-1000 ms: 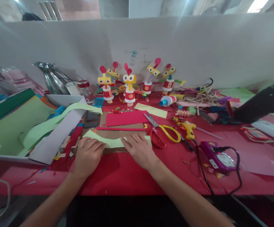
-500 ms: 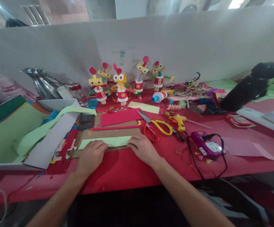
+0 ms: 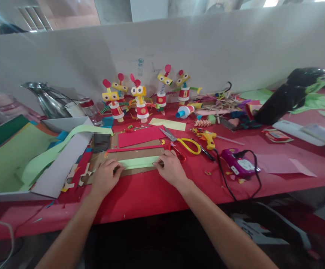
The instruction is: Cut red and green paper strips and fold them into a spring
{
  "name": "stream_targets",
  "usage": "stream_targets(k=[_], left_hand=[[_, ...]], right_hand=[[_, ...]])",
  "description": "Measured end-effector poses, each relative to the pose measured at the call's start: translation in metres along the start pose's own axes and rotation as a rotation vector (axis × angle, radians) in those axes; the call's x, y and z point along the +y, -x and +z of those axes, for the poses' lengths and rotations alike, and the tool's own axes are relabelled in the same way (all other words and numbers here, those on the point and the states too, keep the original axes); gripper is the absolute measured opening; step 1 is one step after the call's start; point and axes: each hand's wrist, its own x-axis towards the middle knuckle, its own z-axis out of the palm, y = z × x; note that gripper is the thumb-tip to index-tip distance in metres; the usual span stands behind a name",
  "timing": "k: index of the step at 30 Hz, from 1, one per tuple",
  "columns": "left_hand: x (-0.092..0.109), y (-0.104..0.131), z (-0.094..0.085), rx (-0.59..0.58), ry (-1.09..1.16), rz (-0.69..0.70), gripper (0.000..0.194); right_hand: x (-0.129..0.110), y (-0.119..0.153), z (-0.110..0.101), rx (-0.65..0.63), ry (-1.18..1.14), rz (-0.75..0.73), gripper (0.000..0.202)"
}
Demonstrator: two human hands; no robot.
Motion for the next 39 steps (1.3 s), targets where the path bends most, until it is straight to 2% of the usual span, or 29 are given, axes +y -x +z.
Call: stream_targets(k=[8,13,17,21,27,29,31,33,35,37,39], left_hand=[[-0.004,-0.001,-0.003,-0.017,-0.059,-0.092,0.026],[-0.011,0.002,-0.006,0.000,-0.061,-0.188,0.027],[-0.022,0.005,-0.008,-0.010,-0.025,-0.297,0.031],[-0.038,0.008,-0.007,0.021,-0.003,-0.378,0.034],[-0.060,0.011,-0.004,0.026,0.011,-0.413,0.033],[-0.059,0.013,-0.005,0.025,-0.012,-0.428,0.034],[-0.052,0.014,-0.007,0.059,-0.058,-0.438,0.033],[-0.042,0.014,-0.009,0.118,-0.119,-0.397,0.024],[-0.032,0.013,-0.009,0.117,-0.139,-0.225,0.013],[-0.023,0.011,-0.008,0.037,-0.107,-0.023,0.024],[-0.017,0.012,-0.007,-0.028,-0.099,0.051,0.030]], right_hand=[[0.013,-0.001,0.004,0.026,0.059,0.013,0.024],[0.016,0.001,0.002,0.062,0.094,0.024,0.023],[0.016,0.003,-0.004,0.101,0.173,0.145,0.021],[0.016,0.005,-0.007,0.052,0.186,0.251,0.022],[0.018,0.005,-0.008,0.020,0.178,0.271,0.015],[0.017,0.005,-0.009,0.045,0.194,0.262,0.011],[0.012,0.006,-0.009,0.079,0.234,0.186,0.005],[0.003,0.008,-0.009,0.009,0.273,-0.004,0.010],[-0.010,0.011,-0.008,-0.144,0.309,-0.184,0.025],[-0.024,0.015,-0.007,-0.247,0.374,-0.215,0.031],[-0.037,0.019,-0.005,-0.267,0.465,-0.169,0.029]])
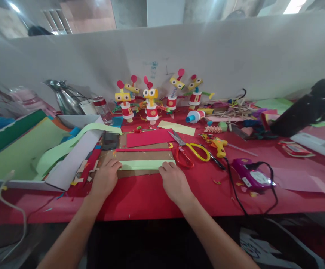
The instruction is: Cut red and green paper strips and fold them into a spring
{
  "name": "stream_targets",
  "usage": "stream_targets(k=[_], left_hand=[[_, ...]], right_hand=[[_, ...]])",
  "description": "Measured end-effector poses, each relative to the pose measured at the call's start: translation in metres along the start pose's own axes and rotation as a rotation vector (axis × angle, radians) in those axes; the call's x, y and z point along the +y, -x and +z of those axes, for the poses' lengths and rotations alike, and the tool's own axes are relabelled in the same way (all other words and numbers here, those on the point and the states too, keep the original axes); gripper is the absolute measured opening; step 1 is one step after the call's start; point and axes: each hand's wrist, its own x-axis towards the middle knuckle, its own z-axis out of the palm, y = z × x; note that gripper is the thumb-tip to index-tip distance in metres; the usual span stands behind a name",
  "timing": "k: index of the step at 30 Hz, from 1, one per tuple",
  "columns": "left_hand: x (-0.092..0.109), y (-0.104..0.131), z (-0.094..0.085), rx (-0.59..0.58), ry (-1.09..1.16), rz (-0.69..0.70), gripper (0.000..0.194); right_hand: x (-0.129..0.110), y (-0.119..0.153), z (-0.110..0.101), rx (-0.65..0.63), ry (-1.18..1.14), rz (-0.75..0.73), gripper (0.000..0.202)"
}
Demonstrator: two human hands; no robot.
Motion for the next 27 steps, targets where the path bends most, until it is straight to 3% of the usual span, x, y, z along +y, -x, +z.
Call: stream_targets(k=[2,4,8,12,20,27], left_hand=[[0.007,0.004,-0.001,-0.014,-0.030,-0.033,0.027],[0.017,0.010,-0.004,-0.012,-0.054,-0.059,0.027],[0.040,0.024,-0.010,-0.013,-0.071,-0.055,0.045],[0.056,0.030,-0.010,-0.040,-0.107,-0.104,0.046],[0.062,0.034,-0.002,-0.089,-0.101,-0.266,0.049],[0.057,0.036,-0.007,-0.177,-0.053,-0.350,0.055]], right_hand=[[-0.011,0.003,-0.002,0.003,0.059,0.032,0.024],[-0.022,0.006,-0.002,0.038,0.067,0.049,0.032],[-0.042,0.009,0.001,0.073,0.015,0.081,0.049],[-0.053,0.007,0.004,0.053,-0.011,0.145,0.051],[-0.052,0.013,0.005,0.006,0.013,0.221,0.054],[-0.050,0.018,0.008,-0.030,0.031,0.264,0.056]])
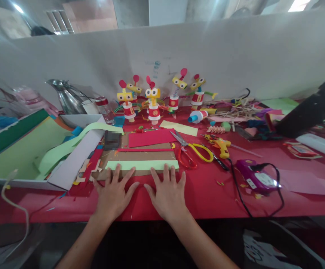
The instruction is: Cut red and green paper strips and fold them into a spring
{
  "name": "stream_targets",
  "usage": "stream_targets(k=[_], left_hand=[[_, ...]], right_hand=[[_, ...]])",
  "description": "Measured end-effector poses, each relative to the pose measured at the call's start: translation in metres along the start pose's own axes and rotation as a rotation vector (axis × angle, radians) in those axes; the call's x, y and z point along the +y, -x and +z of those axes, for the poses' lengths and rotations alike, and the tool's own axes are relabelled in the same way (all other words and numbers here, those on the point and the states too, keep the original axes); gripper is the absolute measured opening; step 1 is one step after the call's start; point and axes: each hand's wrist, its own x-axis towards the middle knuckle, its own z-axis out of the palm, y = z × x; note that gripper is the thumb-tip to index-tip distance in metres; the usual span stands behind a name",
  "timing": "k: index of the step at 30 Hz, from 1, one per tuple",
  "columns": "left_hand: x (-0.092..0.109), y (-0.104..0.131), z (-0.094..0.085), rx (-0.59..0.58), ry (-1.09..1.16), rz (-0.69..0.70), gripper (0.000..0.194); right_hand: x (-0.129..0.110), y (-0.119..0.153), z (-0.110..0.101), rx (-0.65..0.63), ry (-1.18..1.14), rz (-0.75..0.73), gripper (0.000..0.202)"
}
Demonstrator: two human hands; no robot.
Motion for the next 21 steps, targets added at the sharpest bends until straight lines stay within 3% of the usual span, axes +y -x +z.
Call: stream_targets(k=[11,21], left_hand=[[-0.003,0.000,-0.003,-0.027,-0.013,-0.038,0.061],[-0.003,0.001,0.007,0.065,-0.016,-0.109,0.090]], right_hand=[[0.024,0.004,-0.001,-0.052,0.011,0.051,0.070],[0.038,0.012,-0.001,0.045,0.017,0.136,0.067]])
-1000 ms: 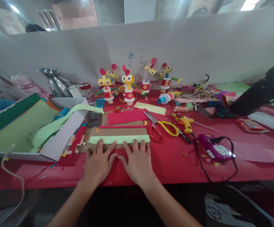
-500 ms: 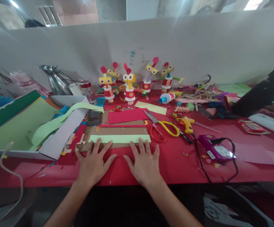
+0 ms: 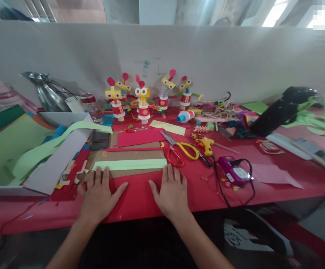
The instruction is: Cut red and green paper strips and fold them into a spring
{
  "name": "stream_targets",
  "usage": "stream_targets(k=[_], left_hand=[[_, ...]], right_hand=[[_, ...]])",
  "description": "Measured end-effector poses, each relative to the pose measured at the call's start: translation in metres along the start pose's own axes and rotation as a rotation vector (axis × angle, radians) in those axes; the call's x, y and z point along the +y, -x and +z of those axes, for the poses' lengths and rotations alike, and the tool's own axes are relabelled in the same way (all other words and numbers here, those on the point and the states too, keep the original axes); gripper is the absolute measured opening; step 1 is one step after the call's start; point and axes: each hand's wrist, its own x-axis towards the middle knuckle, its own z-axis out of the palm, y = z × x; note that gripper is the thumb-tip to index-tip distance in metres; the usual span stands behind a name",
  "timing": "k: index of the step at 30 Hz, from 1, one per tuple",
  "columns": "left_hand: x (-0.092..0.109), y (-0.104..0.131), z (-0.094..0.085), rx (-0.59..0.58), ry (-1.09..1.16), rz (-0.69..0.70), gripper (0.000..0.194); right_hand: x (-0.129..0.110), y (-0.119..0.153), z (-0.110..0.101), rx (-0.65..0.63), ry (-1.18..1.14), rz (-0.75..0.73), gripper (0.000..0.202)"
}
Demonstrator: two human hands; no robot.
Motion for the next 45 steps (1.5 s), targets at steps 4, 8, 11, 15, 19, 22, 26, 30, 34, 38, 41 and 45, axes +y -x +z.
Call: stream_targets(k=[4,8,11,15,19,22,26,30,34,38,41,45], left_hand=[[0.000,-0.001,0.000,0.000,0.006,0.004,0.091],[0.000,-0.001,-0.003,-0.019,0.001,-0.008,0.090],[0.000,0.000,-0.003,-0.030,-0.007,-0.007,0.089],[-0.005,0.001,0.000,0.013,0.026,0.022,0.086],[-0.014,0.004,-0.003,0.152,0.207,0.007,0.070],[-0.017,0.010,-0.010,0.264,0.530,-0.018,0.047],[-0.001,0.011,-0.016,-0.003,1.138,-0.130,0.044],[0.025,-0.003,-0.020,-0.167,1.638,-0.240,0.046],[0.027,-0.029,-0.033,-0.219,1.644,-0.155,0.038],[-0.001,-0.071,-0.046,-0.404,1.029,0.214,0.027],[-0.016,-0.104,-0.043,-0.500,0.645,0.425,0.022],[-0.019,-0.128,-0.027,-0.554,0.391,0.472,0.018]], right_hand=[[0.011,-0.004,-0.011,0.107,-0.015,0.086,0.054],[0.017,-0.030,-0.019,0.108,-0.084,-0.011,0.042],[0.010,-0.058,-0.018,-0.058,-0.151,-0.132,0.042],[0.001,-0.089,-0.017,-0.279,-0.209,-0.153,0.048],[0.002,-0.096,-0.019,-0.340,-0.252,-0.152,0.031],[0.002,-0.085,-0.022,-0.274,-0.400,-0.203,0.015],[-0.018,-0.053,-0.019,-0.145,-0.787,-0.087,0.031],[-0.052,-0.015,-0.010,-0.208,-1.193,-0.002,0.034],[-0.060,0.004,-0.012,-0.237,-1.109,-0.107,0.034],[-0.030,-0.014,-0.024,0.233,-0.736,-0.127,0.025],[-0.007,-0.046,-0.029,0.303,-0.296,-0.412,0.041],[0.008,-0.081,-0.023,0.086,-0.170,-0.669,0.037]])
